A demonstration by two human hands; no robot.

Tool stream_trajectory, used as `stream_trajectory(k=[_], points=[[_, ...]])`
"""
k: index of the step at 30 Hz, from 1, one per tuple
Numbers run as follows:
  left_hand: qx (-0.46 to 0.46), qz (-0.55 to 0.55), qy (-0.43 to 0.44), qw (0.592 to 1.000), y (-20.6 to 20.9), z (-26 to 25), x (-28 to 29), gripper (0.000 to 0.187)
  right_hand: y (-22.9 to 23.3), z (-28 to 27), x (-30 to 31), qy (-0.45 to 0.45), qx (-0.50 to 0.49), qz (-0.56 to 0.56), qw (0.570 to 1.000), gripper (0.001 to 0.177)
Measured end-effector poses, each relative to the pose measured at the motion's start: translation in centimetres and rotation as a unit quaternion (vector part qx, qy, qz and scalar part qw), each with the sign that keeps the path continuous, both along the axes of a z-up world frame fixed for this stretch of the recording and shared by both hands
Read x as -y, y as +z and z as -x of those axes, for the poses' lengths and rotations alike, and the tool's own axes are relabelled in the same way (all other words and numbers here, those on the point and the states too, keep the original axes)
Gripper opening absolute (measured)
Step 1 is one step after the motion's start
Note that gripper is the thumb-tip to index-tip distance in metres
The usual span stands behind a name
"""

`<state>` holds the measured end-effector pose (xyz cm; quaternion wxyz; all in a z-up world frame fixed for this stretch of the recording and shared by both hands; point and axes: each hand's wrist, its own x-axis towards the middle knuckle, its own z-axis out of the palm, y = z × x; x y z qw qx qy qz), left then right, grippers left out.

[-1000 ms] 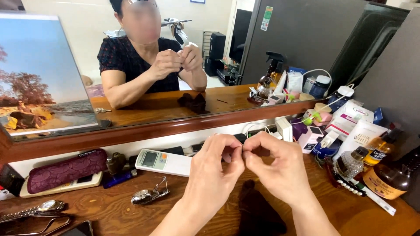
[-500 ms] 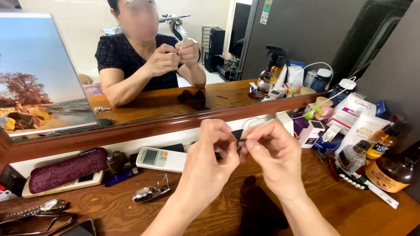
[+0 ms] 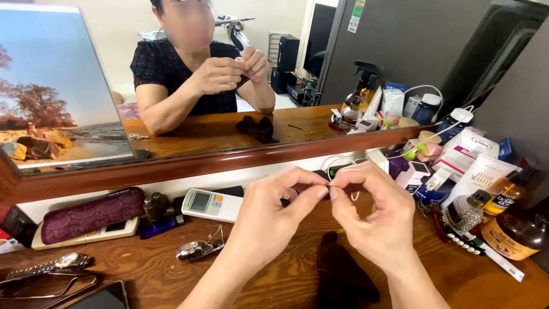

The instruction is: Wiping down a wooden vanity table and organizing personal items and bottles.

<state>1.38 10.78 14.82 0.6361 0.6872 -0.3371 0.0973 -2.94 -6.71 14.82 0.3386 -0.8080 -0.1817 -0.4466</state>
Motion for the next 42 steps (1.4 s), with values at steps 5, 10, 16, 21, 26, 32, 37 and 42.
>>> stream_trajectory(k=[5, 10, 16, 21, 26, 32, 37, 42], points=[[-0.095, -0.051, 0.011, 0.994, 1.1, 0.6, 0.2, 0.015, -1.1, -0.6, 1.2, 0.049, -0.035, -0.043, 0.997, 0.015], [-0.127, 0.013, -0.129, 0.983, -0.6, -0.6, -0.1, 0.010, -2.3, -2.0, 2.7, 0.218, -0.086, -0.193, 0.953, 0.014], [-0.159, 0.087, -0.066, 0.981, -0.8, -0.2, 0.8, 0.006, -1.1, -1.8, 1.6, 0.244, -0.137, -0.224, 0.934, 0.014], [0.043, 0.076, 0.114, 0.990, -0.8, 1.0, 1.7, 0.008, -1.5, -2.2, 1.3, 0.239, -0.207, -0.249, 0.915, 0.015], [-0.129, 0.216, 0.022, 0.967, -2.7, 0.2, 2.9, 0.008, -1.6, -1.9, 0.9, 0.249, -0.225, -0.245, 0.909, 0.013], [-0.269, 0.354, -0.122, 0.887, -2.7, 0.3, 2.9, 0.010, -2.0, -1.7, 0.8, 0.220, -0.189, -0.232, 0.928, 0.010], [-0.149, 0.295, -0.163, 0.930, -3.7, 0.7, 1.8, 0.009, -1.9, -1.6, 0.1, 0.274, -0.208, -0.272, 0.899, 0.008], [0.168, 0.012, 0.054, 0.984, -3.5, 2.4, 4.0, 0.026, -3.0, -0.3, 2.8, 0.277, -0.180, -0.357, 0.874, 0.012]])
